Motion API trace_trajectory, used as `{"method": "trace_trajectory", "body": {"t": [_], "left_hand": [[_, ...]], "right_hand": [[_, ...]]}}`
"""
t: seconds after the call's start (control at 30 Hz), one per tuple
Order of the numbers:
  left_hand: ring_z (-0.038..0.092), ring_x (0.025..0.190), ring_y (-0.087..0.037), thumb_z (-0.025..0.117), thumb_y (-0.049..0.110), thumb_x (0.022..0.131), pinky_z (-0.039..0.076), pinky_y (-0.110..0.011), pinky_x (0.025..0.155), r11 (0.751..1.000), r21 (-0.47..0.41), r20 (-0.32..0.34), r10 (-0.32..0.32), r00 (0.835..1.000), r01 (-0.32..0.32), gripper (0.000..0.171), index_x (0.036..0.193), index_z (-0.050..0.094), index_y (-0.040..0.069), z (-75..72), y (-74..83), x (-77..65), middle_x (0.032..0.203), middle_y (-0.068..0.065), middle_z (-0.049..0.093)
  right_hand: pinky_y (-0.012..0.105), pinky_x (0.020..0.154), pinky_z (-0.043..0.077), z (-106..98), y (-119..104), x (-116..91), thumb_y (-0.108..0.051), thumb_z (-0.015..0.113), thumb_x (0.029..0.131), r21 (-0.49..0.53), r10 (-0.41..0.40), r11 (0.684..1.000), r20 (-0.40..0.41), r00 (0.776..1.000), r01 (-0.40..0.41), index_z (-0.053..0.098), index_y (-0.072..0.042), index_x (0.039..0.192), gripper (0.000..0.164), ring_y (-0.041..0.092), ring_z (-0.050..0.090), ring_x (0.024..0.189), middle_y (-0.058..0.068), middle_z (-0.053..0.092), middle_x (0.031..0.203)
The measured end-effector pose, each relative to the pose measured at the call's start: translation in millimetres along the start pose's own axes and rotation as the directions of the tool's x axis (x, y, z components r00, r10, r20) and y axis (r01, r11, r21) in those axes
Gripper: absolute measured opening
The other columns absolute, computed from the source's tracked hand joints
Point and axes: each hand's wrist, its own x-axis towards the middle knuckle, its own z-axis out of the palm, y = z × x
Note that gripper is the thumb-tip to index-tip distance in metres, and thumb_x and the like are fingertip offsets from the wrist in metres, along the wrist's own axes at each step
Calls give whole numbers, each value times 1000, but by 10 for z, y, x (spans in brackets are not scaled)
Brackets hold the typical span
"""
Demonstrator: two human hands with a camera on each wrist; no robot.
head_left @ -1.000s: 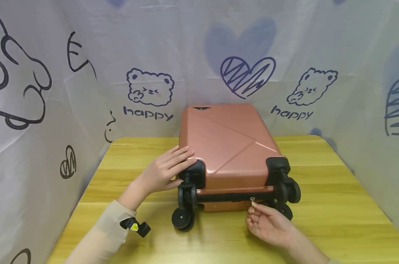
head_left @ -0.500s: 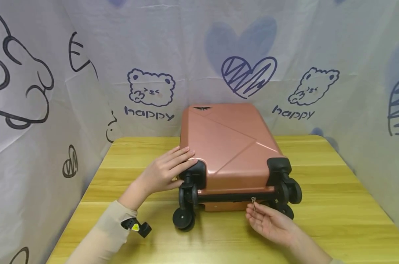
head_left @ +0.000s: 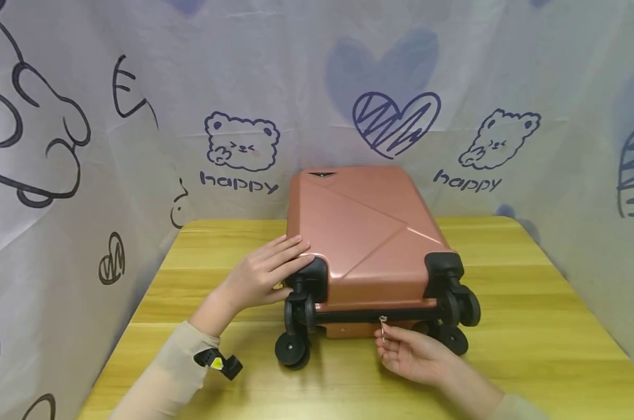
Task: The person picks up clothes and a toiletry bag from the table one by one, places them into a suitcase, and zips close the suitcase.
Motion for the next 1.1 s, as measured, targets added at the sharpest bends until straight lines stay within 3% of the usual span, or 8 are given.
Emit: {"method": "trace_trajectory", "body": {"t": [0.47,0.7,0.9,1.1], "left_hand": [[58,124,-37,77,22,69,47,-51,103,999,-27,1,-22,1000,22,66,130,61,3,9,-1,5,134,-18,61],[58,123,-37,77,23,69,48,-50,102,999,-29,-13,-13,1000,13,66,129,62,2,60,5,2,133,-19,61],[58,123,-38,78,25,70,48,-51,101,999,-37,-3,-22,1000,22,67,131,61,3,81,29,-6,133,-18,61],[59,121,-39,78,22,68,49,-51,99,999,-37,-38,-19,999,18,68,130,61,3,56,16,-9,132,-19,62]], "right_hand": [[19,82,53,51,40,69,-20,37,106,-14,-1,1000,-11,1000,1,70,-8,100,36,9,67,86,1,72,94],[19,82,53,199,148,269,-20,43,104,-56,43,997,-52,998,-46,69,-8,99,29,9,65,85,-1,69,93],[19,81,53,229,208,327,-20,44,104,-69,46,996,-80,996,-52,69,-9,97,28,8,65,83,-2,69,91],[19,80,53,296,226,460,-20,46,103,-93,35,995,-92,995,-44,68,-9,96,26,8,65,82,-2,69,89]]}}
